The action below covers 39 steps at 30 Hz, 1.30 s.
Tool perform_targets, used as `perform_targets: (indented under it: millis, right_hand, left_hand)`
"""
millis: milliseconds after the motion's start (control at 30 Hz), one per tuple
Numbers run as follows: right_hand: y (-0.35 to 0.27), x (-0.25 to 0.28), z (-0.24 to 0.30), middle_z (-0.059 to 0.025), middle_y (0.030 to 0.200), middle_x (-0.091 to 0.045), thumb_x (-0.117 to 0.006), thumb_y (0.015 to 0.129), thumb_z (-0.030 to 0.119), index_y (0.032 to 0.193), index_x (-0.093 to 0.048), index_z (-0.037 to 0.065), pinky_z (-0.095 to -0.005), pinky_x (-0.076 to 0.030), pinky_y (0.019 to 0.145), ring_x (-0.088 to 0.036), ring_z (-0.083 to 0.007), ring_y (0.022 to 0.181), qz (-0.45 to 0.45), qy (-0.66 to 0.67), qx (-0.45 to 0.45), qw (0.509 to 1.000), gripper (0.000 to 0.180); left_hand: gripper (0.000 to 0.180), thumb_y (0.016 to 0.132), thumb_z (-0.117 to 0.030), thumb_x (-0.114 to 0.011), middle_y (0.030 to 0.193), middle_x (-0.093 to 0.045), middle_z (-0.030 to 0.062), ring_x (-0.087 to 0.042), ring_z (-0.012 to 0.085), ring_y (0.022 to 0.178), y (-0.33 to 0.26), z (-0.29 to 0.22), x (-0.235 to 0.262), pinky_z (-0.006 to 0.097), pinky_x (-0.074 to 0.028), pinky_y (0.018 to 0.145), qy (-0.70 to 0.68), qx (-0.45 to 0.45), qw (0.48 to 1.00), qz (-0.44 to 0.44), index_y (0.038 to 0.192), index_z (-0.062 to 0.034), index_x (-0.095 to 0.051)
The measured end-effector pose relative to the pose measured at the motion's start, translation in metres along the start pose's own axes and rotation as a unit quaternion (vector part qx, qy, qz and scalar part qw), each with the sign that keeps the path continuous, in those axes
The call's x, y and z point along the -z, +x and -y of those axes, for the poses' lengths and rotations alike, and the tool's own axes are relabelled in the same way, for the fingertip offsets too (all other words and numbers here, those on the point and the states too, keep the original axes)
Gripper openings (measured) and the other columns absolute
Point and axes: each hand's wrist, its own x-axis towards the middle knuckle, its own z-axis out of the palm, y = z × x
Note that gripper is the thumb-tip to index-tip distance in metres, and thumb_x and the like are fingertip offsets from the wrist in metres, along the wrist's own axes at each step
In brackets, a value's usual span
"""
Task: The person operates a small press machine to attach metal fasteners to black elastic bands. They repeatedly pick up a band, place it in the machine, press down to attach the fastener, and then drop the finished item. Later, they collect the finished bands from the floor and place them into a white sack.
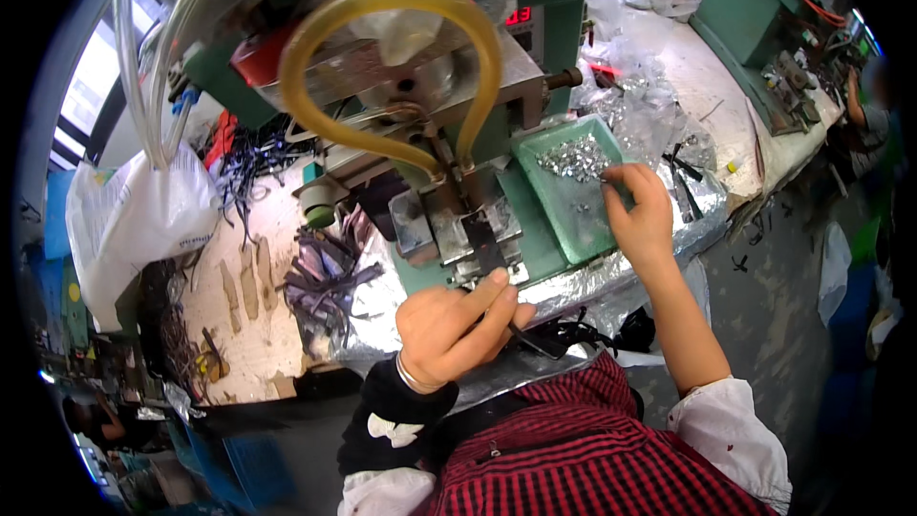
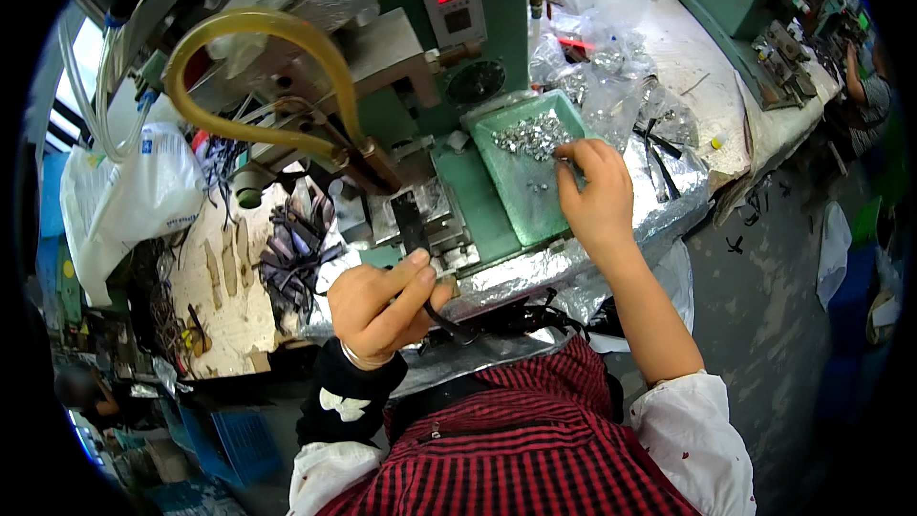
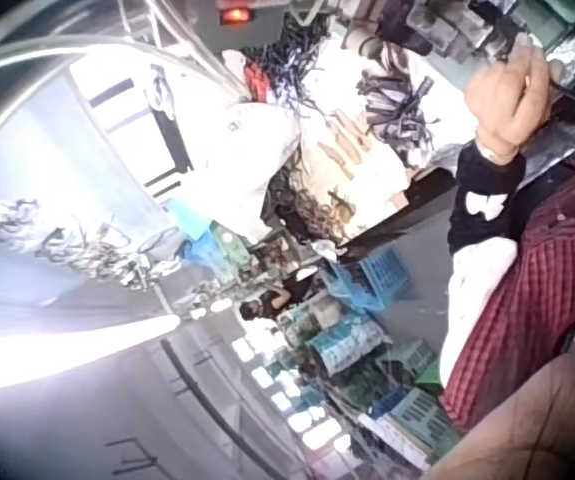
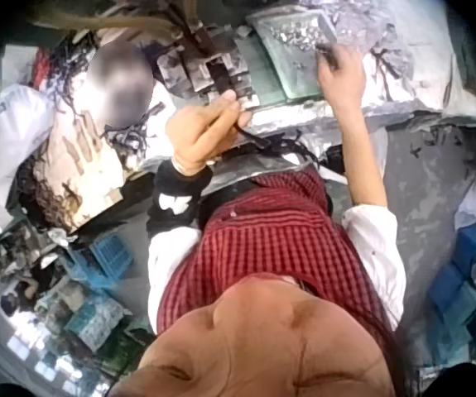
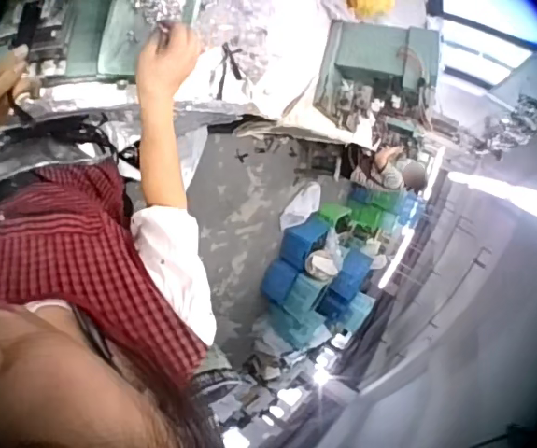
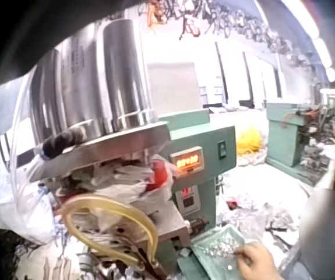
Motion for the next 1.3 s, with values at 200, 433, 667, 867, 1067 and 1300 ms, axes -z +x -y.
perform_targets:
  millis: [200,433,667,867,1067,1300]
  right_hand:
    - [-0.014,-0.010,0.014,-0.0096,0.089,-0.062,-0.073,0.076,0.009,0.087,-0.067,0.007,-0.0416,-0.048,0.085,-0.060,-0.0319,0.096,0.058,-0.084,-0.025,0.994,0.012]
    - [-0.020,-0.025,-0.003,-0.0104,0.088,-0.066,-0.069,0.082,0.004,0.088,-0.064,0.003,-0.0366,-0.050,0.074,-0.064,-0.0278,0.082,0.006,-0.042,0.005,0.999,0.008]
    - [-0.016,-0.020,0.025,-0.0082,0.090,-0.071,-0.066,0.088,0.002,0.099,-0.068,-0.001,-0.0281,-0.051,0.080,-0.067,-0.0153,0.084,0.026,0.168,-0.058,0.984,0.011]
    - [-0.007,-0.035,0.017,-0.0080,0.093,-0.071,-0.065,0.090,0.001,0.103,-0.070,-0.001,-0.0280,-0.051,0.082,-0.066,-0.0165,0.085,0.018,0.184,-0.062,0.981,0.015]
    - [-0.051,0.012,-0.004,-0.0044,0.096,-0.071,-0.064,0.090,-0.001,0.103,-0.070,0.000,-0.0256,-0.049,0.078,-0.064,-0.0115,0.088,-0.020,0.237,-0.120,0.964,0.014]
    - [0.016,-0.017,0.112,-0.0126,0.094,-0.069,-0.069,0.082,0.002,0.104,-0.065,0.000,-0.0319,-0.050,0.081,-0.067,-0.0224,0.090,0.009,0.289,0.062,0.955,0.022]
  left_hand:
    - [0.032,0.070,-0.007,-0.085,0.103,-0.074,0.0157,-0.067,0.0188,0.064,-0.002,-0.012,0.004,0.028,-0.049,0.050,-0.020,0.066,0.998,-0.010,0.099,-0.0047,-0.073]
    - [0.039,0.077,-0.003,-0.074,0.116,-0.071,0.0121,-0.066,0.0200,0.069,-0.072,-0.015,0.078,0.029,-0.051,0.060,0.125,0.177,0.974,0.060,0.116,-0.0052,-0.069]
    - [0.042,0.079,0.000,-0.068,0.125,-0.064,0.0156,-0.061,0.0356,0.099,-0.157,0.053,0.141,0.042,-0.051,0.085,0.213,0.350,0.891,0.196,0.118,-0.0143,-0.071]
    - [0.026,0.077,-0.009,-0.071,0.113,-0.070,0.0078,-0.062,0.0290,0.086,-0.144,0.117,0.092,0.041,-0.050,0.073,0.306,0.292,0.889,0.176,0.102,-0.0131,-0.076]
    - [0.014,0.088,0.001,-0.066,0.092,-0.069,0.0105,-0.060,0.0223,0.070,-0.095,0.084,0.086,0.031,-0.046,0.065,0.126,0.357,0.923,-0.068,0.102,-0.0016,-0.069]
    - [0.013,0.098,-0.009,-0.062,0.083,-0.062,0.0006,-0.051,0.0075,0.070,-0.069,0.061,0.051,0.022,-0.041,0.064,-0.057,0.480,0.865,-0.137,0.099,0.0034,-0.066]
